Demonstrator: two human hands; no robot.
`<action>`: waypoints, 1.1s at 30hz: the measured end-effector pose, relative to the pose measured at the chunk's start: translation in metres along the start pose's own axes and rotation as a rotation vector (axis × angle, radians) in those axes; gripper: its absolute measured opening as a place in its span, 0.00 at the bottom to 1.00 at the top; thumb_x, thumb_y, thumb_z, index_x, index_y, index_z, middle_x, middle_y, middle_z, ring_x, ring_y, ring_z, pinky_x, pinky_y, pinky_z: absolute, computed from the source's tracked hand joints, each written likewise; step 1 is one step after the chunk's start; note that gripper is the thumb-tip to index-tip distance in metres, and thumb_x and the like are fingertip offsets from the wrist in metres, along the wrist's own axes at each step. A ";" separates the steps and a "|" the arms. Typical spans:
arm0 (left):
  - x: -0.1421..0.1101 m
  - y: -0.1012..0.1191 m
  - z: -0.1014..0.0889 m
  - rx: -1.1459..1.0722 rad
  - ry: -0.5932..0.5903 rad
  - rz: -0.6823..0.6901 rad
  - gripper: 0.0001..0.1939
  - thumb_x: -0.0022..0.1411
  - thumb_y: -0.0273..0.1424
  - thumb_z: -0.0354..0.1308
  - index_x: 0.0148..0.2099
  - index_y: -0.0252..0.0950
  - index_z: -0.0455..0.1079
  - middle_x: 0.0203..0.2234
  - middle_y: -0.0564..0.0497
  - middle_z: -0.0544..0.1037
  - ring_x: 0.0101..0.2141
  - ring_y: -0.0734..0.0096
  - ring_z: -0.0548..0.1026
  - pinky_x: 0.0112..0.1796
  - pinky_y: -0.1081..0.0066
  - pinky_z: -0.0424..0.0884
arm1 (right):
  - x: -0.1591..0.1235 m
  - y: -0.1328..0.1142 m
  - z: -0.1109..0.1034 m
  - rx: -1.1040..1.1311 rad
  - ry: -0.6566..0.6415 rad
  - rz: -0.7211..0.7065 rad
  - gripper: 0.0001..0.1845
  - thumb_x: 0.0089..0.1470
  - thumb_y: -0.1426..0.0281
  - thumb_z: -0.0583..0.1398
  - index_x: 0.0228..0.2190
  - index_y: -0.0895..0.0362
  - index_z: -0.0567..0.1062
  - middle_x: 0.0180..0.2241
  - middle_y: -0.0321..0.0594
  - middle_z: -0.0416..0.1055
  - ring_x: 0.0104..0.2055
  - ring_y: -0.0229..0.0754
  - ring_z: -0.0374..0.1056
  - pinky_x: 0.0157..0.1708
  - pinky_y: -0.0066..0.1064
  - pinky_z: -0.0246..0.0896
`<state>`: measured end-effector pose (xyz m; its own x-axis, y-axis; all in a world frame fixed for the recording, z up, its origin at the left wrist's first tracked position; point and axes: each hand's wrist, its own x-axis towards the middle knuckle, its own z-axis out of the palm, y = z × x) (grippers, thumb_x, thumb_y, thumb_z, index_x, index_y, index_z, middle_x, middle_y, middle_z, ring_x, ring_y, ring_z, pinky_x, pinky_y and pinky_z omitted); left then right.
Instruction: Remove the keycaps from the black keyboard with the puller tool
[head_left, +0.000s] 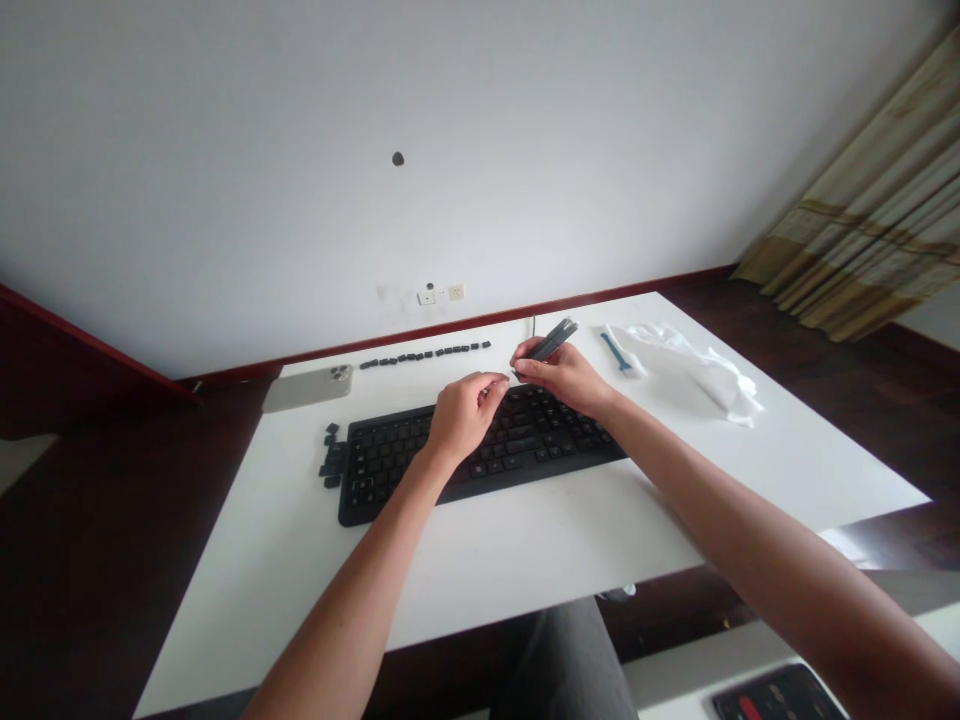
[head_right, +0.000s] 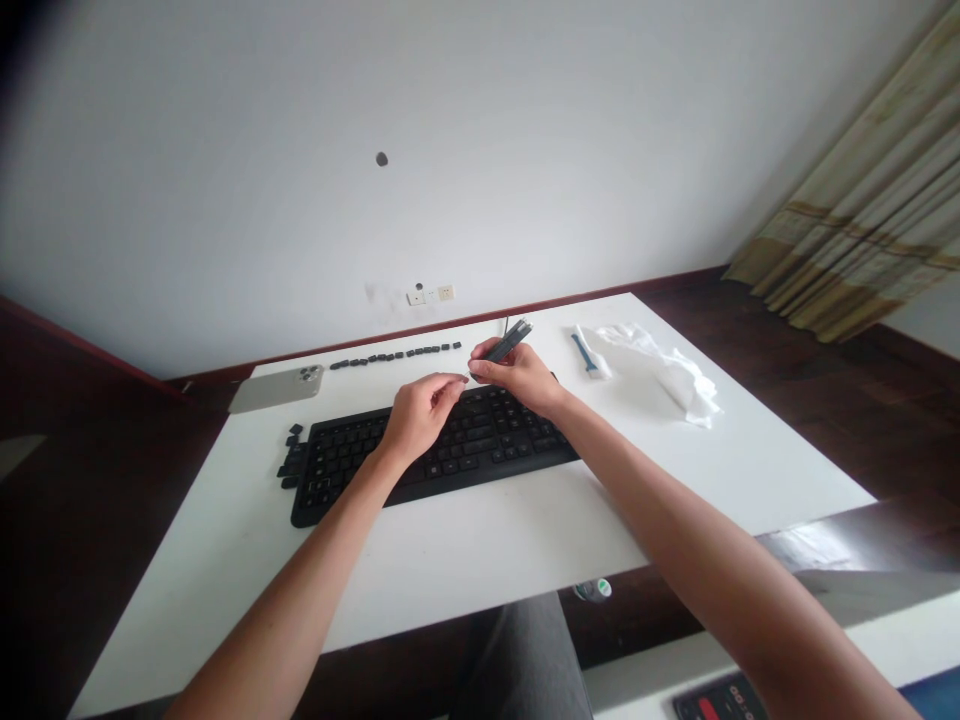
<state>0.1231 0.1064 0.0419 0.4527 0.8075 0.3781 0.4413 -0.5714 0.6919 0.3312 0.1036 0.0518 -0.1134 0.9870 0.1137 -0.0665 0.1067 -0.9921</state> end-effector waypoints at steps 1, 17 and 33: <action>0.000 0.001 0.000 0.011 0.004 0.005 0.14 0.74 0.38 0.54 0.48 0.39 0.79 0.43 0.50 0.84 0.36 0.67 0.80 0.40 0.69 0.72 | 0.000 0.000 0.001 -0.024 0.012 0.010 0.20 0.49 0.57 0.72 0.38 0.56 0.77 0.36 0.39 0.73 0.36 0.39 0.69 0.39 0.33 0.68; -0.002 0.000 0.003 0.201 -0.039 0.065 0.10 0.69 0.37 0.62 0.49 0.40 0.79 0.36 0.50 0.82 0.39 0.65 0.77 0.43 0.66 0.72 | -0.004 -0.010 0.000 -0.355 -0.133 -0.030 0.15 0.60 0.57 0.61 0.32 0.57 0.75 0.25 0.35 0.70 0.28 0.36 0.65 0.30 0.29 0.62; 0.006 -0.004 0.016 0.308 -0.101 -0.023 0.06 0.67 0.34 0.63 0.44 0.42 0.81 0.35 0.52 0.80 0.34 0.68 0.77 0.37 0.69 0.71 | -0.001 -0.003 -0.019 -0.721 -0.073 -0.113 0.12 0.59 0.60 0.61 0.35 0.54 0.80 0.30 0.37 0.78 0.33 0.42 0.72 0.36 0.33 0.64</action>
<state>0.1364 0.1117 0.0314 0.5080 0.8107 0.2911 0.6588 -0.5834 0.4750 0.3506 0.1047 0.0540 -0.2118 0.9576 0.1955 0.5847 0.2844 -0.7598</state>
